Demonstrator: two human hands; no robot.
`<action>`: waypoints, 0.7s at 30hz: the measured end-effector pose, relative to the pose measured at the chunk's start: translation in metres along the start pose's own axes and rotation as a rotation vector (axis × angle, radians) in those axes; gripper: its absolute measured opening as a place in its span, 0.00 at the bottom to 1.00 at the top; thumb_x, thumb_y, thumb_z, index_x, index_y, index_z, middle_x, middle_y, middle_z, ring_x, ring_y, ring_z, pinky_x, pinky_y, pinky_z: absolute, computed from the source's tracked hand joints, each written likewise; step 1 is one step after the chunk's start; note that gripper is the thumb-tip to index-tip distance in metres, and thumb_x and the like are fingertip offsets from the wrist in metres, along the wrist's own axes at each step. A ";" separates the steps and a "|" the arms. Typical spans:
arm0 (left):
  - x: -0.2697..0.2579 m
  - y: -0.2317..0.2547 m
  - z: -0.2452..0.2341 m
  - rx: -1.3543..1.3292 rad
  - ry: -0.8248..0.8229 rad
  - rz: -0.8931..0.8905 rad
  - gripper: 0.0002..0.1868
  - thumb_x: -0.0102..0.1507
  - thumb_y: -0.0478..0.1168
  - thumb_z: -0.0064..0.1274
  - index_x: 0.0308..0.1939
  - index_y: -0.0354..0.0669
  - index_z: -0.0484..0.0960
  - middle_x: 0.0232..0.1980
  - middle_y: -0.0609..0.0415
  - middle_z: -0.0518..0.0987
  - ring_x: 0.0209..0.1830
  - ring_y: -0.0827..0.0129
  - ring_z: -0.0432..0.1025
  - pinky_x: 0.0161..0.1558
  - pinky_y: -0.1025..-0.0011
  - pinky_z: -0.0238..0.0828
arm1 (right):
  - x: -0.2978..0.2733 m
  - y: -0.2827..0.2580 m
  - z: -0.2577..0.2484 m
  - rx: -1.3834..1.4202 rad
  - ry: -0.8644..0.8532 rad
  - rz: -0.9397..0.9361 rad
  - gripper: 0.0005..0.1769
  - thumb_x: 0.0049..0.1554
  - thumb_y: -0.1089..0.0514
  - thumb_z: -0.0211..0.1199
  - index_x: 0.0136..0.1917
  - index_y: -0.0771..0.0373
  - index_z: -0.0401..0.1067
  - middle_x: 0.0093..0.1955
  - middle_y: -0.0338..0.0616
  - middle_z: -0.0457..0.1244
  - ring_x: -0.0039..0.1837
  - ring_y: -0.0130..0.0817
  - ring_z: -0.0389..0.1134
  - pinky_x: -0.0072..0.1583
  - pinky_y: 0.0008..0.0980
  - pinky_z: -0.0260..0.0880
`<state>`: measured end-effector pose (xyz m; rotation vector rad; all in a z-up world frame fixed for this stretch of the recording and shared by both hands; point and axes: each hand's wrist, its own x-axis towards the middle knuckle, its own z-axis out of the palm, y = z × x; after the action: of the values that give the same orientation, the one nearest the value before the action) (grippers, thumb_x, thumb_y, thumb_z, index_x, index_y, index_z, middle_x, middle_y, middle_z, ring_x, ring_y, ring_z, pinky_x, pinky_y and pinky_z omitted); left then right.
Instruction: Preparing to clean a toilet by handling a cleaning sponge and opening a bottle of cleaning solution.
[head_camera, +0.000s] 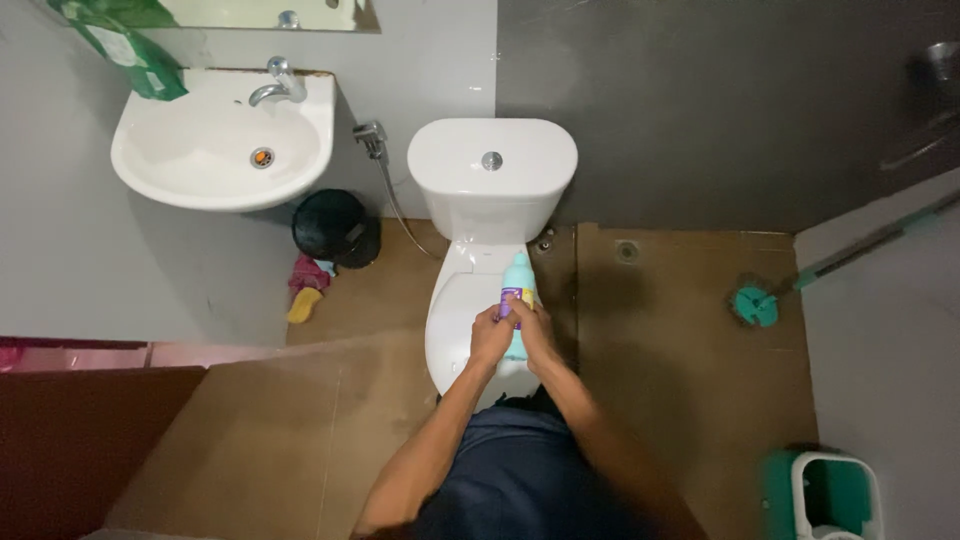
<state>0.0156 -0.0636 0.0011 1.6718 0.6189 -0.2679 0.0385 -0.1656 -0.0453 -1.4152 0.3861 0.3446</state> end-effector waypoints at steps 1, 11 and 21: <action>0.000 0.000 0.002 0.001 -0.004 0.001 0.21 0.59 0.51 0.56 0.45 0.37 0.87 0.37 0.47 0.86 0.37 0.65 0.78 0.42 0.67 0.72 | 0.001 0.000 -0.001 0.001 0.004 0.000 0.20 0.57 0.45 0.63 0.51 0.63 0.76 0.44 0.39 0.67 0.47 0.28 0.65 0.51 0.30 0.65; -0.011 -0.019 -0.011 -0.156 0.156 0.094 0.19 0.62 0.45 0.53 0.46 0.33 0.86 0.38 0.44 0.86 0.37 0.63 0.78 0.43 0.65 0.73 | -0.019 -0.021 0.025 -0.054 -0.144 0.077 0.18 0.57 0.47 0.63 0.50 0.64 0.75 0.43 0.40 0.67 0.46 0.29 0.66 0.49 0.31 0.66; -0.011 -0.022 -0.023 -0.230 0.267 0.021 0.18 0.61 0.43 0.54 0.45 0.31 0.86 0.38 0.42 0.86 0.37 0.62 0.77 0.42 0.64 0.73 | -0.015 -0.018 0.043 -0.036 -0.280 0.085 0.16 0.58 0.48 0.63 0.48 0.64 0.75 0.42 0.39 0.67 0.45 0.28 0.66 0.48 0.30 0.66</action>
<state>-0.0094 -0.0423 -0.0072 1.5007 0.7994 0.0427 0.0359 -0.1251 -0.0173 -1.3648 0.2121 0.6139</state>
